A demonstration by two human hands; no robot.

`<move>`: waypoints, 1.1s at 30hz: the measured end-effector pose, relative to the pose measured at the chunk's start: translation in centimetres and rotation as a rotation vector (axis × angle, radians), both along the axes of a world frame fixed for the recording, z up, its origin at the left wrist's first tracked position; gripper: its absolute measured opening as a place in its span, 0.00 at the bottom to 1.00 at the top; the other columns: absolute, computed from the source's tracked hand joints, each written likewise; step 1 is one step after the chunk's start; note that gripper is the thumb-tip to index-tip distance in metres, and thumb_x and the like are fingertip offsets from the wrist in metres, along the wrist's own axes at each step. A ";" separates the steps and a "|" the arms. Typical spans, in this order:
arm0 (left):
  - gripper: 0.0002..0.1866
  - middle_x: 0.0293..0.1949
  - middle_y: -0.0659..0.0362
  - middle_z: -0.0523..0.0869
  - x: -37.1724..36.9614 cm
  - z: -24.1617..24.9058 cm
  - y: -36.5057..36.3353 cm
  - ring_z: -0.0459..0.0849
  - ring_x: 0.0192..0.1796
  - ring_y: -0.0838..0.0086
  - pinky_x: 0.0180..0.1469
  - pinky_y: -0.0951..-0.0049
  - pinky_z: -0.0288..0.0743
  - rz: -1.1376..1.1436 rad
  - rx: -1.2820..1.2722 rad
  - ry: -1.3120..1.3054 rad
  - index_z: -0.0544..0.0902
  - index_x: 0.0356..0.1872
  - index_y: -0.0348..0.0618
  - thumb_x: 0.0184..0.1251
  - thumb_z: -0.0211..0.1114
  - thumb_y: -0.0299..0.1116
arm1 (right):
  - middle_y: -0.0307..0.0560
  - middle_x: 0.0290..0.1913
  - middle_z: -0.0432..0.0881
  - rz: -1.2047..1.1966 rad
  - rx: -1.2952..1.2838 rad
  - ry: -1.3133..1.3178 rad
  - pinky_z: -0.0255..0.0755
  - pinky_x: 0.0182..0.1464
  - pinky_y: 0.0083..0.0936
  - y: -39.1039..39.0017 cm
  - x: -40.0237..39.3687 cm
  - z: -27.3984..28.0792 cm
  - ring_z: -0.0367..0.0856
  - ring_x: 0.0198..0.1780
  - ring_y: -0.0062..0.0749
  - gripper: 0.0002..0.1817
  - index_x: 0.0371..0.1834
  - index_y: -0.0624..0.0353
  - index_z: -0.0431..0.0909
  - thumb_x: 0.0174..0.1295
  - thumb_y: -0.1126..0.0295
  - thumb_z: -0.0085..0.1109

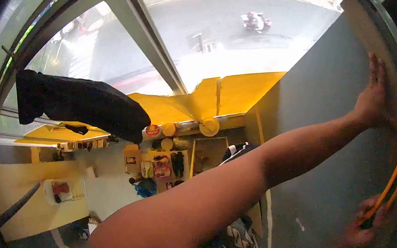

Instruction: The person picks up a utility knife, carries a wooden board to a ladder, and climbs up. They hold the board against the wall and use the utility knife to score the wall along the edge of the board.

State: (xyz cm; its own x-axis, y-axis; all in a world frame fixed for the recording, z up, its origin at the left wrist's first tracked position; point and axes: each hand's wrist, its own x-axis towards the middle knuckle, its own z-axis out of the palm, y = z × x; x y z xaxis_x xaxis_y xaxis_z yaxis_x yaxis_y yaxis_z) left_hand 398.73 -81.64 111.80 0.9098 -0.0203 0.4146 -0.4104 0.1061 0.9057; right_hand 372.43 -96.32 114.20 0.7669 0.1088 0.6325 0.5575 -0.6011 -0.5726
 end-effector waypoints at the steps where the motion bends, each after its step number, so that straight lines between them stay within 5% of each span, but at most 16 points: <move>1: 0.95 0.80 0.44 0.16 0.1 -0.1 -0.5 0.55 0.80 0.40 0.74 0.53 0.68 0.009 0.000 0.002 0.26 0.80 0.39 0.11 0.94 0.42 | 0.60 0.66 0.72 -0.102 -0.456 -0.261 0.83 0.52 0.39 -0.3 1.0 1.1 0.80 0.57 0.43 0.21 0.71 0.59 0.68 0.79 0.63 0.49; 2: 0.95 0.80 0.45 0.16 0.3 -0.3 -0.8 0.56 0.79 0.39 0.74 0.53 0.69 0.036 -0.003 -0.026 0.25 0.80 0.39 0.11 0.94 0.42 | 0.61 0.65 0.72 -0.253 0.058 0.010 0.82 0.52 0.40 -0.4 1.7 1.9 0.81 0.56 0.44 0.22 0.70 0.60 0.68 0.79 0.63 0.50; 4: 0.95 0.79 0.45 0.15 0.4 -0.6 -0.3 0.57 0.78 0.38 0.73 0.52 0.70 0.077 0.006 -0.047 0.24 0.79 0.40 0.11 0.94 0.41 | 0.62 0.65 0.73 -0.379 0.578 0.301 0.82 0.52 0.41 -1.0 3.9 3.3 0.82 0.55 0.44 0.22 0.70 0.61 0.68 0.79 0.62 0.52; 5: 0.95 0.79 0.45 0.15 0.1 -0.3 0.1 0.58 0.78 0.38 0.73 0.52 0.70 0.042 -0.004 -0.037 0.24 0.80 0.40 0.12 0.94 0.41 | 0.57 0.62 0.76 -0.243 0.004 -0.004 0.80 0.50 0.37 -1.3 5.4 4.2 0.80 0.50 0.39 0.22 0.70 0.61 0.70 0.77 0.65 0.54; 7: 0.94 0.79 0.45 0.15 -0.5 0.1 0.4 0.59 0.78 0.38 0.72 0.52 0.71 0.002 -0.022 -0.025 0.25 0.80 0.40 0.13 0.94 0.41 | 0.52 0.58 0.80 -0.094 -0.574 -0.310 0.77 0.47 0.32 -1.4 7.2 6.1 0.78 0.45 0.33 0.22 0.70 0.60 0.71 0.75 0.68 0.55; 10: 0.93 0.80 0.45 0.16 -0.9 0.8 1.0 0.59 0.78 0.39 0.71 0.51 0.72 -0.025 0.038 0.026 0.25 0.80 0.41 0.15 0.93 0.41 | 0.51 0.60 0.80 -0.369 -0.567 -0.006 0.75 0.52 0.29 -0.1 10.1 8.9 0.79 0.48 0.32 0.26 0.72 0.64 0.70 0.77 0.61 0.55; 11: 0.94 0.80 0.45 0.15 -0.6 0.5 0.6 0.58 0.78 0.39 0.72 0.50 0.71 -0.006 0.040 0.016 0.23 0.80 0.42 0.14 0.93 0.45 | 0.50 0.61 0.80 -0.300 -0.197 0.111 0.74 0.55 0.30 1.1 11.7 9.7 0.79 0.50 0.33 0.28 0.73 0.63 0.69 0.77 0.56 0.53; 13: 0.96 0.79 0.46 0.15 -0.4 0.3 0.5 0.57 0.78 0.38 0.73 0.49 0.69 0.009 0.041 0.000 0.22 0.79 0.43 0.13 0.94 0.48 | 0.49 0.62 0.79 -0.160 0.072 0.208 0.71 0.60 0.31 1.7 14.7 10.8 0.79 0.53 0.34 0.32 0.74 0.63 0.68 0.77 0.49 0.51; 16: 0.96 0.80 0.43 0.16 -0.6 0.5 1.2 0.53 0.80 0.40 0.75 0.50 0.65 -0.020 0.076 -0.009 0.23 0.79 0.41 0.13 0.92 0.54 | 0.49 0.63 0.78 -0.114 -0.039 0.212 0.70 0.63 0.31 2.5 19.2 11.1 0.78 0.56 0.33 0.32 0.74 0.62 0.69 0.77 0.50 0.50; 18: 0.96 0.79 0.37 0.19 0.1 0.1 0.9 0.41 0.83 0.42 0.79 0.52 0.56 -0.083 0.041 -0.006 0.24 0.79 0.36 0.14 0.91 0.59 | 0.51 0.65 0.78 -0.115 -0.099 0.175 0.71 0.64 0.32 3.4 22.2 10.7 0.78 0.60 0.35 0.28 0.73 0.62 0.69 0.78 0.55 0.49; 20: 0.95 0.79 0.34 0.21 2.8 -2.3 -2.9 0.28 0.83 0.43 0.82 0.55 0.48 0.208 0.210 -0.131 0.26 0.79 0.32 0.17 0.90 0.62 | 0.56 0.65 0.78 -0.057 -0.251 -0.020 0.72 0.65 0.35 5.9 24.0 10.7 0.79 0.64 0.42 0.25 0.73 0.61 0.69 0.78 0.59 0.49; 22: 0.93 0.80 0.35 0.24 3.3 -3.1 -4.1 0.26 0.84 0.47 0.83 0.58 0.40 0.329 0.097 -0.270 0.31 0.80 0.30 0.16 0.91 0.59 | 0.56 0.65 0.79 -0.092 -0.521 -0.152 0.71 0.66 0.38 7.8 24.2 11.7 0.79 0.65 0.47 0.24 0.72 0.59 0.68 0.77 0.62 0.50; 27: 0.89 0.81 0.36 0.27 -0.8 1.1 0.9 0.27 0.84 0.48 0.83 0.57 0.43 0.045 0.091 -0.077 0.33 0.79 0.28 0.22 0.89 0.62 | 0.68 0.58 0.81 -0.299 -0.663 -0.073 0.75 0.58 0.52 10.8 24.4 13.2 0.79 0.60 0.65 0.21 0.67 0.60 0.70 0.74 0.65 0.51; 33: 0.86 0.81 0.35 0.30 0.1 0.9 -0.4 0.28 0.84 0.47 0.83 0.57 0.46 0.103 0.155 -0.118 0.34 0.79 0.29 0.29 0.88 0.61 | 0.68 0.44 0.84 -0.246 -0.688 -0.105 0.77 0.52 0.55 13.6 27.0 12.7 0.83 0.48 0.69 0.20 0.62 0.61 0.73 0.72 0.63 0.54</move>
State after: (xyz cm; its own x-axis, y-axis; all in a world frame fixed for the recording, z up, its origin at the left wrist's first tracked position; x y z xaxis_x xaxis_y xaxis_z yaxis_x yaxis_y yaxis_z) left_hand 398.81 -82.05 112.70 0.8555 -0.0020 0.5177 -0.5163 -0.0787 0.8528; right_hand 399.44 -82.75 126.92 0.7591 0.3403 0.5550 0.3916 -0.9197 0.0282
